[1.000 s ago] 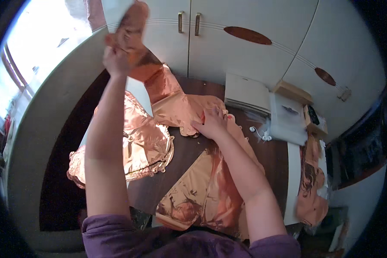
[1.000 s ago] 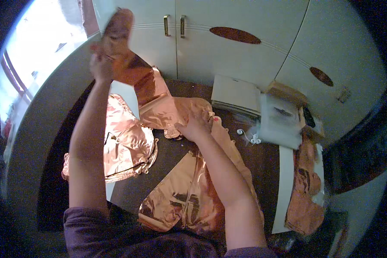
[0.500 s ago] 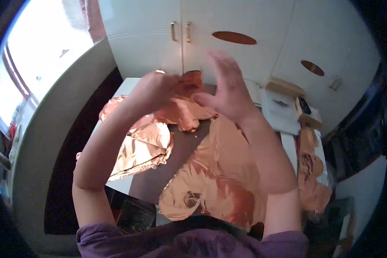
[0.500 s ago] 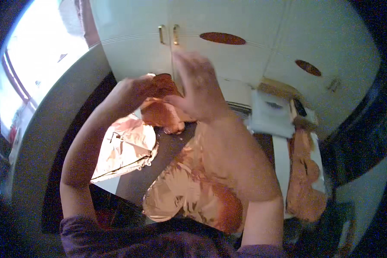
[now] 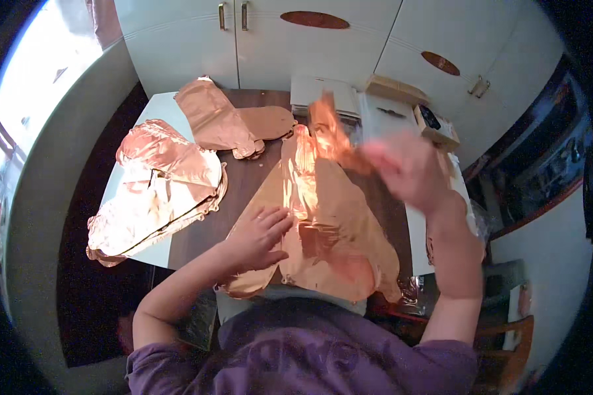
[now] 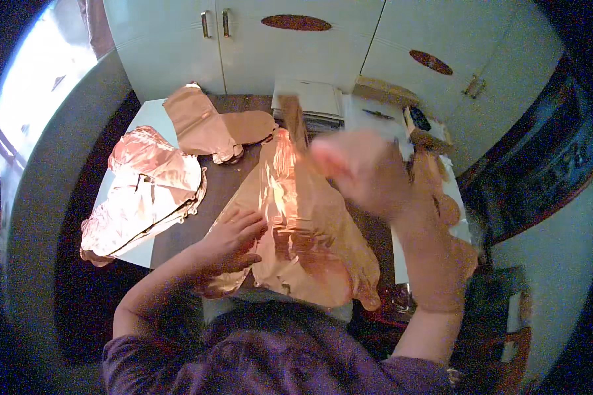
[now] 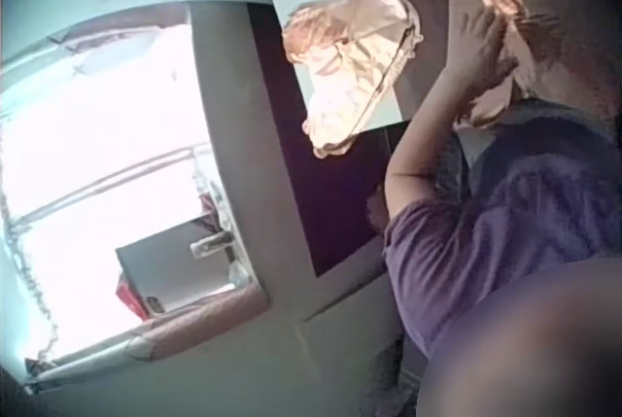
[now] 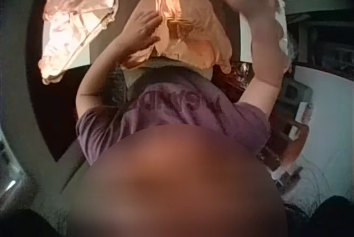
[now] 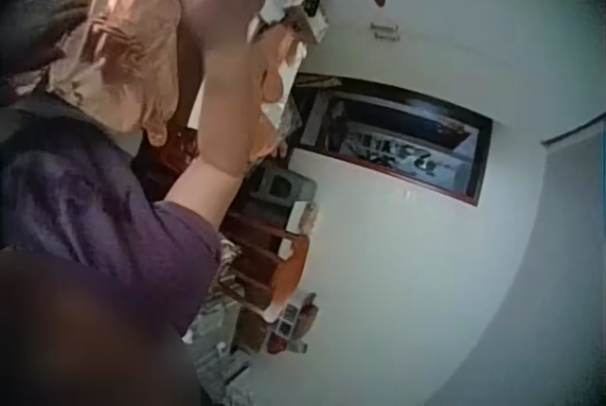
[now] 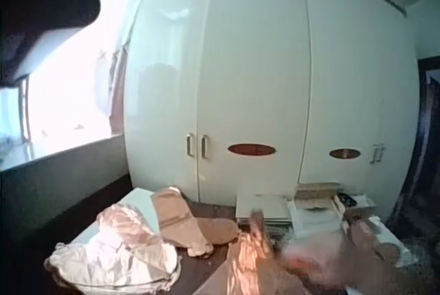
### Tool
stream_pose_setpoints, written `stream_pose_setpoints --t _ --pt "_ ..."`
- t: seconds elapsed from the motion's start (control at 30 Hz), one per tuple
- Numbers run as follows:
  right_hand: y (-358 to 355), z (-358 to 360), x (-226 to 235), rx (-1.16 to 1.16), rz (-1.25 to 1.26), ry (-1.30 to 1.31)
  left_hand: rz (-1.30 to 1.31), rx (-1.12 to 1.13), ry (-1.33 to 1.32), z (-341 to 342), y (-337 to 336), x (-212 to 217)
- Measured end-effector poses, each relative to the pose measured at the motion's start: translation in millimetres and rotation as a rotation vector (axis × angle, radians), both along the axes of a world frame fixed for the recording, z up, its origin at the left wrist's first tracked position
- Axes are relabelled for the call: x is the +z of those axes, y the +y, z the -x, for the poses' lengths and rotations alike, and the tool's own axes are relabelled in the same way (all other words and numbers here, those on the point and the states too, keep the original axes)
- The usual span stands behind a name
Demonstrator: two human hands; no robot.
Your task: Folding rose gold foil balloons and placing them into plastic packaging with paper inserts.
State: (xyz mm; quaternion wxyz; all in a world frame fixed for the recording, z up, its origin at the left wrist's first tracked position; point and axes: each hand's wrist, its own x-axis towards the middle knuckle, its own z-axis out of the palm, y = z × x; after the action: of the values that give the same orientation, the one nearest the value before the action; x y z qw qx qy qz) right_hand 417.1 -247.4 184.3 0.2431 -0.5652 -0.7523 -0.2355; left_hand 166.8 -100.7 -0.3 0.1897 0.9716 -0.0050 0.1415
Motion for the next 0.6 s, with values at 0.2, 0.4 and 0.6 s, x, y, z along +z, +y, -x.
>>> stream_pose_setpoints --t 0.2,0.4,0.6 --pt "-93.5 49.5 -113.6 0.108 0.169 0.106 -0.054 0.0 0.062 -5.3 -12.4 -11.8" --pt "-128.4 65.6 -168.1 0.082 0.192 0.088 -0.059 0.0 0.065 -5.8 -12.2 -2.5" --pt "-127.3 62.4 -175.7 0.131 0.166 0.043 -0.069 0.011 0.081 -2.0 -7.1 -8.9"
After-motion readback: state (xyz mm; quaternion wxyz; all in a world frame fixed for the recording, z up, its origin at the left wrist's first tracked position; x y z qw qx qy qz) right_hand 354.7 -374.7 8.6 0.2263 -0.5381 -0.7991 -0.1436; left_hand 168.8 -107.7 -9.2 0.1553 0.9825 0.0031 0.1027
